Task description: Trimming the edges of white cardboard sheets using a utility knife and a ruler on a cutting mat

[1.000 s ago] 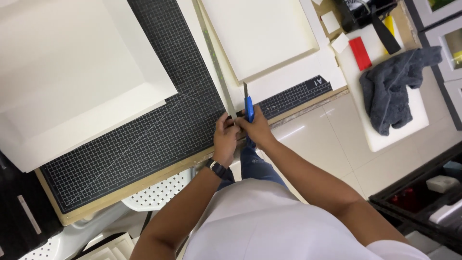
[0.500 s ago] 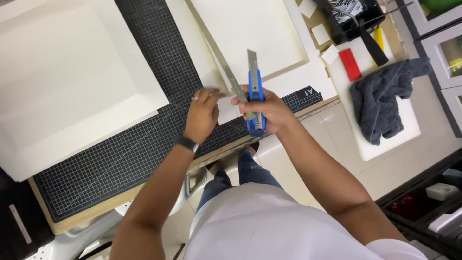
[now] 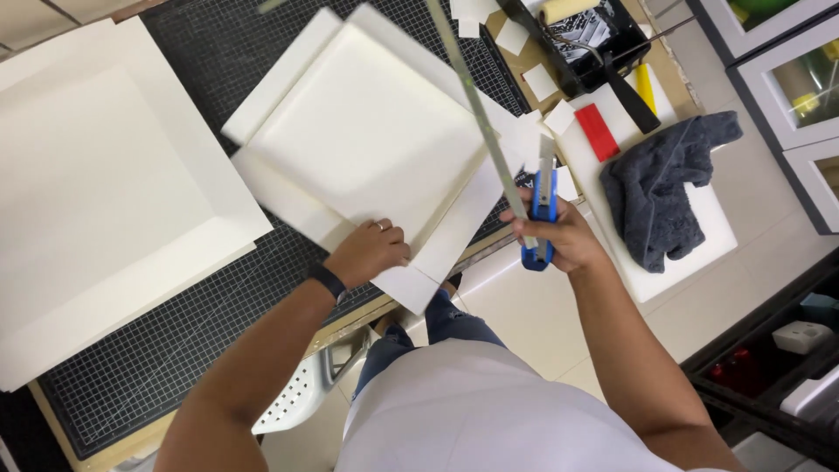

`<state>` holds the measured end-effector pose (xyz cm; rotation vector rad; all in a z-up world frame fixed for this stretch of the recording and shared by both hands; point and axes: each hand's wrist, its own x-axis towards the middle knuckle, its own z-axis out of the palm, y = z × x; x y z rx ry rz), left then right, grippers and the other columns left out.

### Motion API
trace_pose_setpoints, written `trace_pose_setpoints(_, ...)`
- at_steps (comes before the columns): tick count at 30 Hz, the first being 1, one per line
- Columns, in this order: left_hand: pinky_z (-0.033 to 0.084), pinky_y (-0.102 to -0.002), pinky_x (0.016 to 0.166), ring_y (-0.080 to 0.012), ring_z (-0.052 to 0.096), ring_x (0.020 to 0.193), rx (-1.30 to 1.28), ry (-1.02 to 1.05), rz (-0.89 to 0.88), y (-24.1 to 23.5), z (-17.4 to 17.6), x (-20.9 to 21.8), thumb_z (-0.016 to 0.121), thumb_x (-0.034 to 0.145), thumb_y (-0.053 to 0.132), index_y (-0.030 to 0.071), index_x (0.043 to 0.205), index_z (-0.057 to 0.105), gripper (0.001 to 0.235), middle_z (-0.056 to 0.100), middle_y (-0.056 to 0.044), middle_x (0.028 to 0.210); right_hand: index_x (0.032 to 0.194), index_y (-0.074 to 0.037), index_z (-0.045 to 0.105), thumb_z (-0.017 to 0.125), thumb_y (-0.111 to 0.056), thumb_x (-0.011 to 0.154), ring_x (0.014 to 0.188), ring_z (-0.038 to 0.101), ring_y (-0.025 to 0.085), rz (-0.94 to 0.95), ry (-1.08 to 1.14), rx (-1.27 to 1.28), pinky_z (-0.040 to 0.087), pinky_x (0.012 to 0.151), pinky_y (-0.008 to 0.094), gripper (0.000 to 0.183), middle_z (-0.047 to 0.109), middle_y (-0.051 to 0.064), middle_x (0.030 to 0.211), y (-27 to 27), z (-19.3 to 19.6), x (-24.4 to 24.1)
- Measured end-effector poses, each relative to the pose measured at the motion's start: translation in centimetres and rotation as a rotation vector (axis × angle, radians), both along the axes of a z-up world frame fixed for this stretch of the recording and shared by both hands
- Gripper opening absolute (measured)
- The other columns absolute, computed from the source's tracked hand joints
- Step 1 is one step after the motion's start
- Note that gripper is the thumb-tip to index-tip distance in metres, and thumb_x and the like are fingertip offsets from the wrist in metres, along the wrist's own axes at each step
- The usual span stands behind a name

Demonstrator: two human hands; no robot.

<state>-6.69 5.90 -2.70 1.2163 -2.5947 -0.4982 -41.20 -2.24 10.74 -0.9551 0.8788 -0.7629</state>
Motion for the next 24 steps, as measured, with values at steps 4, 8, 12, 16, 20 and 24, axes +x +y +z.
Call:
trace_pose_setpoints(4, 0.049, -0.041, 0.084, -0.0244, 0.059, 0.099, -0.006, -0.003, 0.129, -0.2, 1.8, -2.1, 0.052, 0.106, 0.046, 0.020, 0.100, 0.064, 0.029, 0.057, 0.000, 0.095, 0.128, 0.002, 0.062, 0.076, 0.011, 0.076, 0.073, 0.072, 0.026, -0.116, -0.017, 0.048, 0.057, 0.060, 0.035, 0.055, 0.072, 0.023, 0.100, -1.2, -2.8, -2.8)
trace_pose_setpoints(8, 0.052, -0.042, 0.087, -0.0258, 0.062, 0.102, 0.075, 0.027, 0.342, -2.4, 0.7, -3.8, 0.057, 0.106, 0.041, 0.023, 0.107, 0.066, 0.020, 0.058, 0.000, 0.098, 0.129, 0.002, 0.062, 0.077, 0.010, 0.077, 0.072, 0.072, 0.026, -0.137, 0.021, 0.034, 0.058, 0.060, 0.035, 0.055, 0.072, 0.023, 0.101, -2.5, -3.4, -3.4)
trace_pose_setpoints(12, 0.054, -0.043, 0.083, -0.0269, 0.065, 0.097, 0.018, 0.063, 0.460, -5.1, 0.9, -5.9, 0.064, 0.103, 0.038, 0.021, 0.104, 0.068, 0.017, 0.060, -0.001, 0.094, 0.129, 0.001, 0.062, 0.078, 0.009, 0.076, 0.071, 0.071, 0.024, -0.121, 0.043, 0.034, 0.058, 0.059, 0.034, 0.055, 0.072, 0.022, 0.100, -3.5, -3.0, -3.1)
trace_pose_setpoints(16, 0.057, -0.044, 0.082, -0.0306, 0.070, 0.091, 0.075, 0.127, 0.513, -8.0, 5.2, -6.9, 0.063, 0.102, 0.043, 0.017, 0.099, 0.070, 0.027, 0.064, -0.004, 0.090, 0.127, 0.004, 0.064, 0.080, 0.009, 0.076, 0.071, 0.072, 0.024, -0.106, 0.093, 0.014, 0.057, 0.060, 0.033, 0.054, 0.073, 0.020, 0.096, -4.9, -2.1, -2.9)
trace_pose_setpoints(20, 0.057, -0.047, 0.085, -0.0346, 0.071, 0.095, 0.006, 0.230, 0.542, -13.6, 9.3, -7.6, 0.060, 0.104, 0.046, 0.014, 0.113, 0.071, 0.035, 0.069, -0.010, 0.099, 0.124, 0.006, 0.065, 0.080, 0.012, 0.074, 0.070, 0.072, 0.027, -0.118, 0.112, -0.001, 0.058, 0.058, 0.036, 0.053, 0.072, 0.022, 0.094, -6.5, -2.6, -4.3)
trace_pose_setpoints(24, 0.052, -0.048, 0.101, -0.0372, 0.065, 0.118, -0.070, 0.155, 0.522, -23.1, 6.6, -10.5, 0.066, 0.102, 0.037, 0.012, 0.135, 0.063, 0.041, 0.066, -0.014, 0.121, 0.122, 0.004, 0.066, 0.081, 0.011, 0.074, 0.069, 0.072, 0.026, -0.136, 0.091, 0.023, 0.058, 0.057, 0.035, 0.051, 0.073, 0.020, 0.091, -7.8, -1.5, -5.0)
